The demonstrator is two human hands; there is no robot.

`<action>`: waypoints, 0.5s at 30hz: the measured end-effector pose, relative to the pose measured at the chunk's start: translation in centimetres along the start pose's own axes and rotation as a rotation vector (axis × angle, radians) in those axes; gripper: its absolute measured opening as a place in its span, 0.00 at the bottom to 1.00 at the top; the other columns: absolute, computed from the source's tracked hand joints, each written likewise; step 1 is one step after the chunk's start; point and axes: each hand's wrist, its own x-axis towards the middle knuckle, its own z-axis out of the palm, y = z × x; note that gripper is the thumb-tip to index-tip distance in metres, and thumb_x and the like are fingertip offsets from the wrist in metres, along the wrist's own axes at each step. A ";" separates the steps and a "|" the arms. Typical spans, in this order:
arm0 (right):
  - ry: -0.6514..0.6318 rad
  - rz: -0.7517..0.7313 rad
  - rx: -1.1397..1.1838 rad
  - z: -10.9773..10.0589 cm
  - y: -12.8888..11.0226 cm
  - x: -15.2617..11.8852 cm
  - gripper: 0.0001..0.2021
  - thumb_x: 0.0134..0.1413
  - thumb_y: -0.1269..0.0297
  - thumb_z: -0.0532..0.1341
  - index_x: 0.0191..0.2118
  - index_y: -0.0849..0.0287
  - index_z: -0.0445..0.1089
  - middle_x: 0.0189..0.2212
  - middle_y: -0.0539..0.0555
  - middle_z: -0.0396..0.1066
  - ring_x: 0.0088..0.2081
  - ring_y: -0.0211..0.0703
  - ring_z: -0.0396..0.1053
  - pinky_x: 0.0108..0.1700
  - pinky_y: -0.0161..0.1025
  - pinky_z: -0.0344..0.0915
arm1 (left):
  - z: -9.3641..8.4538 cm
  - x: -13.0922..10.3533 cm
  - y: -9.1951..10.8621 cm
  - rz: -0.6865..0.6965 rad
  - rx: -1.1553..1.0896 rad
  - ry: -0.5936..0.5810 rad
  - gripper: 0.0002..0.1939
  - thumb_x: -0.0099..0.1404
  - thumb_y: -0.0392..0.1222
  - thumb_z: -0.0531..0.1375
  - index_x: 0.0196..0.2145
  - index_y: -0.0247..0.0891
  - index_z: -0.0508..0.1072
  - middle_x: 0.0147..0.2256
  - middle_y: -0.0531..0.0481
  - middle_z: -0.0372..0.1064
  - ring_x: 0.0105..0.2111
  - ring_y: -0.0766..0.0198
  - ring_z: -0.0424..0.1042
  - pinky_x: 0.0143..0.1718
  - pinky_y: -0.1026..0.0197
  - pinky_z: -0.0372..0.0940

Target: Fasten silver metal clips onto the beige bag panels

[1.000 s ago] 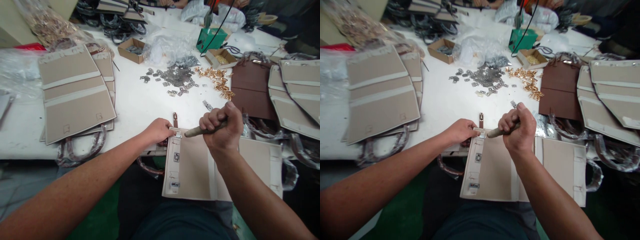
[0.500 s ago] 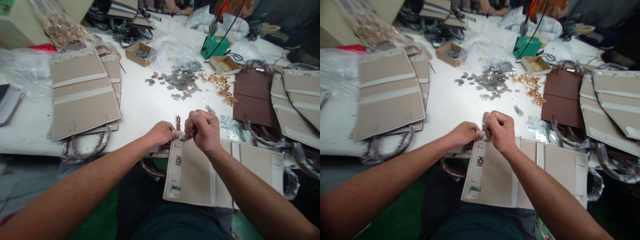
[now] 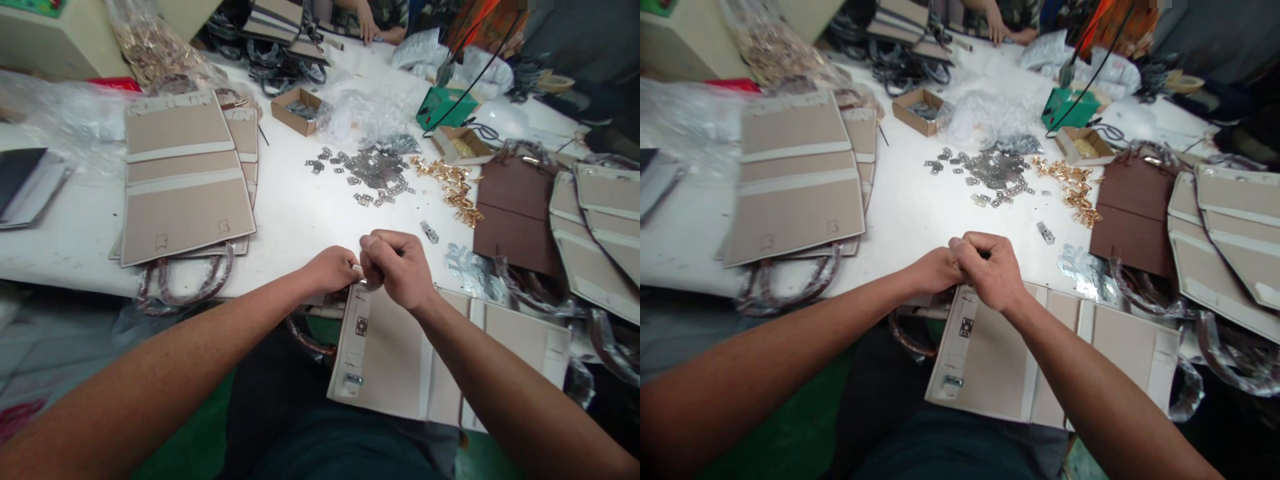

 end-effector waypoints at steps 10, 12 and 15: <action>0.222 -0.175 0.269 -0.4 1.5 -1.2 0.22 0.67 0.55 0.64 0.22 0.54 0.61 0.16 0.44 0.56 0.17 0.36 0.55 0.19 0.36 0.55 | -0.5 -0.4 1.3 -0.013 0.216 0.014 0.10 0.64 0.43 0.61 0.29 0.35 0.78 0.24 0.52 0.71 0.27 0.65 0.67 0.31 0.61 0.56; 0.233 -0.216 0.294 -0.6 1.8 -1.2 0.23 0.67 0.53 0.64 0.22 0.54 0.60 0.16 0.44 0.55 0.17 0.36 0.56 0.20 0.36 0.55 | -0.5 -0.2 1.2 -0.010 0.232 0.025 0.09 0.63 0.43 0.61 0.30 0.36 0.78 0.25 0.51 0.72 0.27 0.65 0.67 0.32 0.61 0.56; 0.218 -0.191 0.327 -0.7 2.1 -1.5 0.25 0.69 0.51 0.61 0.21 0.54 0.58 0.16 0.44 0.55 0.18 0.36 0.56 0.21 0.36 0.55 | -0.4 -0.1 1.0 -0.008 0.228 0.049 0.09 0.62 0.43 0.62 0.30 0.36 0.79 0.27 0.50 0.73 0.29 0.63 0.68 0.33 0.60 0.57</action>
